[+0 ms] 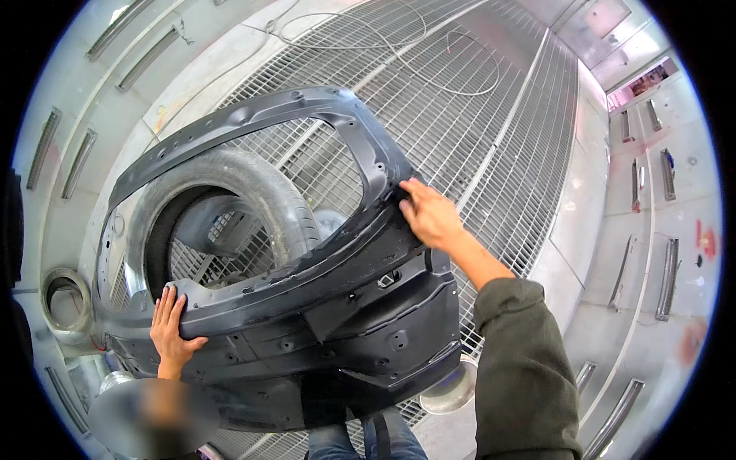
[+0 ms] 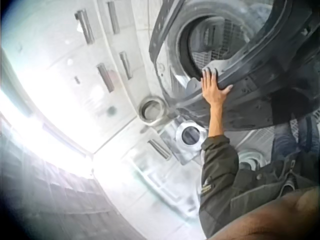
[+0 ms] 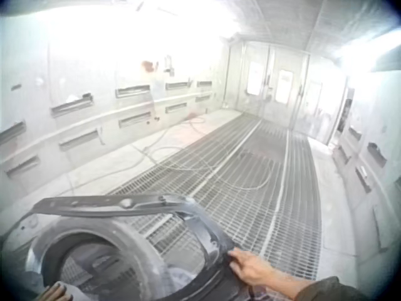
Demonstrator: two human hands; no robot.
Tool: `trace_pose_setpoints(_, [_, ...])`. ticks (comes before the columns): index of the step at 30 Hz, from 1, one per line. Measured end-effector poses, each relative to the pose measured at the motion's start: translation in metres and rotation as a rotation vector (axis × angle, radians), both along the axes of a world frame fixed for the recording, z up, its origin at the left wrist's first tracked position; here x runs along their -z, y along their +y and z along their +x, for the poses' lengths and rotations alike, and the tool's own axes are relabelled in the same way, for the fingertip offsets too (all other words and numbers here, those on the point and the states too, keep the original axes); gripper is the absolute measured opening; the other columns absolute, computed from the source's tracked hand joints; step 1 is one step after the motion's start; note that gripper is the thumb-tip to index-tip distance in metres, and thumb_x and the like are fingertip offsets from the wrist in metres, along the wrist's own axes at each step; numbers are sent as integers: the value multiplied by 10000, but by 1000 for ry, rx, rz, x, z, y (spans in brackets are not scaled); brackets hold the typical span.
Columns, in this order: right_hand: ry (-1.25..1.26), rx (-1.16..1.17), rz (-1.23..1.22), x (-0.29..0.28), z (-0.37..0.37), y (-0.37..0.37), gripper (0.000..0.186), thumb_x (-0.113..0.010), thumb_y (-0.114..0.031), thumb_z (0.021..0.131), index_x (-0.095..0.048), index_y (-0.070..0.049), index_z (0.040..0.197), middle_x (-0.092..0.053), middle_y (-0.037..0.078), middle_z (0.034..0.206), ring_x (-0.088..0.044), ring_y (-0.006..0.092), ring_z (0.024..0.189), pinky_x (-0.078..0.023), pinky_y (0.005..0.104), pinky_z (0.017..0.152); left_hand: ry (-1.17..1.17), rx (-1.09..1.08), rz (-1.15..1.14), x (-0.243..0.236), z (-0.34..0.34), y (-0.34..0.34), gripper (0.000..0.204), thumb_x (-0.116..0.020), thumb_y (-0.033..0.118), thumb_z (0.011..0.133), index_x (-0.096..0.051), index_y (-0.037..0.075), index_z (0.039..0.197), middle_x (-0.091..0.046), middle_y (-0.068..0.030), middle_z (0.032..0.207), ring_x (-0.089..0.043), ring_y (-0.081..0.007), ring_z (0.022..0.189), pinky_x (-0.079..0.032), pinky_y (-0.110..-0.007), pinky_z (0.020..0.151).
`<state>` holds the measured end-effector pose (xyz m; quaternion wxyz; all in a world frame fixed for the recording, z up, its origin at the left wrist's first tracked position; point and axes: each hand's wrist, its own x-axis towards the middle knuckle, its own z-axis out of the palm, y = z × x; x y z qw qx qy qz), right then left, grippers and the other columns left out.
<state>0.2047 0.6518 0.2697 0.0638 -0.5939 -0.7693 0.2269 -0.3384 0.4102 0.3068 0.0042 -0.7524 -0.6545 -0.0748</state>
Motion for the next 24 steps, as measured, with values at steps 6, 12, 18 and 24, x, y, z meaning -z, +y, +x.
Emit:
trace_pose_setpoints(6, [-179, 8, 10, 14, -27, 6, 780, -440, -555, 1051, -463, 99, 1475, -460, 248, 1563, -377, 402, 1493, -307, 458, 1234, 11, 6, 0, 3, 3, 2, 1026, -671, 837, 698, -645, 51, 1357, -556, -205, 1512, -492, -392, 1436, -360, -547, 1188])
trace_pose_setpoints(12, [40, -374, 251, -23, -84, -114, 913, -679, -552, 921, -418, 115, 1488, -368, 310, 1597, -311, 431, 1529, -245, 532, 1261, 5, -10, 4, -1, 7, 1, 1005, -684, 812, 710, -640, 47, 1360, -548, -202, 1522, -484, -392, 1443, -352, -537, 1201])
trace_pose_setpoints(18, [75, -254, 13, 17, 1, -40, 730, -508, -408, 1062, -295, 40, 1597, -238, 248, 1689, -183, 352, 1593, -125, 492, 1301, -3, -2, 2, 5, 2, -2, 1030, -622, 841, 760, -625, 29, 1393, -540, -201, 1532, -482, -394, 1445, -361, -540, 1193])
trace_pose_setpoints(24, [-23, 124, -24, 40, 10, -19, 934, -476, -637, 1011, -295, 82, 1579, -210, 279, 1686, -150, 391, 1593, -137, 501, 1296, 9, 9, 6, 5, 1, -3, 1027, -593, 837, 794, -601, 22, 1419, -530, -199, 1542, -471, -388, 1454, -358, -535, 1194])
